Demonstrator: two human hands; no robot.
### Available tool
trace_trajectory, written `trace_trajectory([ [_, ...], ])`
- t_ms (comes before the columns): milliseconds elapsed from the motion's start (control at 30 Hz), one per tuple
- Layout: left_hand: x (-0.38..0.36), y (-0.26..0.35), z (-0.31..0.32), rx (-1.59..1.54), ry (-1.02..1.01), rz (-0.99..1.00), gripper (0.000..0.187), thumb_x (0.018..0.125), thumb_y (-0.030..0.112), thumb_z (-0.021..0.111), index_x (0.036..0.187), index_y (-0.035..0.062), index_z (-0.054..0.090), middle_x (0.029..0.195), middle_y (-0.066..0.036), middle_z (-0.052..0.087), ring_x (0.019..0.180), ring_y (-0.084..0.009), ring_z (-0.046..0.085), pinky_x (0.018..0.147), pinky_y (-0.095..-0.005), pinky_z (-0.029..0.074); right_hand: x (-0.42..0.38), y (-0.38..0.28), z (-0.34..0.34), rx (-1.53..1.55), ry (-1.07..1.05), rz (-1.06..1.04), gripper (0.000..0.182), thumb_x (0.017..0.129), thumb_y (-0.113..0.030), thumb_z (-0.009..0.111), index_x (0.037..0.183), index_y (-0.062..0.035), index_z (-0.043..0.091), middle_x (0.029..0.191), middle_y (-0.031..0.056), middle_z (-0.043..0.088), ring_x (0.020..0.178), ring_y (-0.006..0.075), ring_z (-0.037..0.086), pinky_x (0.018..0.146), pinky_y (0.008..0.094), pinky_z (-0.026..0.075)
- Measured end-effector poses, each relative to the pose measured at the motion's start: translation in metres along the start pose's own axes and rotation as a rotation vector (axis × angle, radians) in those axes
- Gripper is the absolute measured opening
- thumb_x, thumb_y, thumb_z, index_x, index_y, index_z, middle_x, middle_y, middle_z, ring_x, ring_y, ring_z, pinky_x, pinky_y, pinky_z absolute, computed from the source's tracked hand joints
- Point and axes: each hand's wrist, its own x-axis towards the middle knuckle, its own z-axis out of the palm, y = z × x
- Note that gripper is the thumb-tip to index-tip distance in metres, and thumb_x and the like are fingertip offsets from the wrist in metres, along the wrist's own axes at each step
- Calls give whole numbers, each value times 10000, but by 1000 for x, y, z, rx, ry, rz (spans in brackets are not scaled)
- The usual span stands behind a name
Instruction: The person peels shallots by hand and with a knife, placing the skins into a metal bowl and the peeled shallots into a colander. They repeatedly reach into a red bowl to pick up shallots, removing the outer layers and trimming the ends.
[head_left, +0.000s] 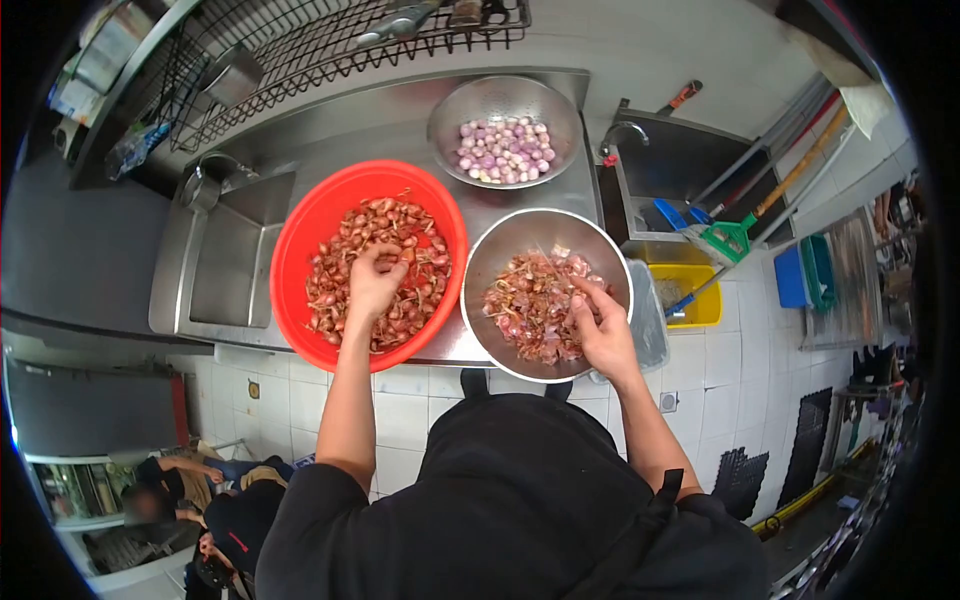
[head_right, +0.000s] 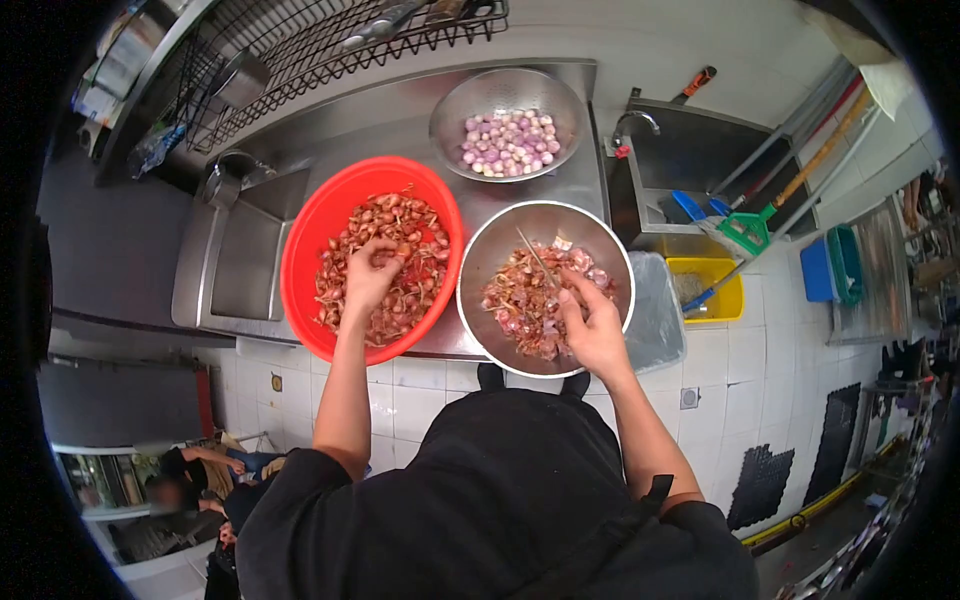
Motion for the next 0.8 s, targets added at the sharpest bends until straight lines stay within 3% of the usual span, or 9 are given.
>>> trace_trajectory([
  [67,-18,39,7,-600,-78,-68,274,868,-90,603,1130,-10,601,997,-151,689,849,-226,695,714,-309,595,-5,-9,4,72,-19,-5,365,995,-158,555,1324,-1,543,802,34,623,687,71,556,628,252,476],
  [133,-35,61,27,-911,-258,-41,249,885,-74,607,1125,-9,600,1042,-149,669,900,-236,692,789,-320,595,-11,-15,14,202,-65,32,385,1010,-140,526,1378,-32,503,799,-10,574,643,33,491,579,215,427],
  [167,-41,67,41,-1035,-328,-36,236,895,-61,609,1124,-5,601,1038,-141,667,915,-232,690,811,-318,589,-10,-5,20,76,-43,-146,397,1005,-132,534,1389,-39,499,785,-18,559,653,37,503,590,216,445],
  [233,-51,78,66,-1087,-394,-30,240,914,-11,622,1151,20,598,1045,-122,672,938,-223,673,848,-332,570,-15,-18,23,153,-108,-116,431,997,-156,546,1397,-10,479,1203,170,646,1098,208,620,924,331,483],
  [300,-61,87,86,-1040,-336,-8,254,901,-19,651,1146,18,595,1051,-121,672,945,-195,668,850,-311,565,-17,-40,21,82,-157,-145,458,986,-151,553,1406,10,460,1324,226,582,1216,275,583,992,358,452],
  [333,-65,95,92,-1007,-316,17,269,887,-42,658,1145,8,596,1054,-119,672,956,-189,666,856,-307,563,-17,-43,21,-13,-108,-247,475,980,-141,553,1413,21,446,1319,251,574,1231,334,575,1011,373,440],
  [433,-75,112,101,-943,-272,74,281,864,-77,675,1129,-22,600,1068,-122,674,989,-180,662,861,-303,565,-16,-48,18,-57,-106,-324,467,980,-134,548,1411,19,451,1331,249,567,1253,362,553,1027,383,429],
  [800,-82,128,111,-734,-213,257,272,820,-111,709,1070,-65,613,1086,-129,635,996,-166,642,856,-276,556,-10,-52,22,-34,19,-412,413,966,-81,544,1361,32,505,1282,235,603,1186,349,604,1001,375,454],
])
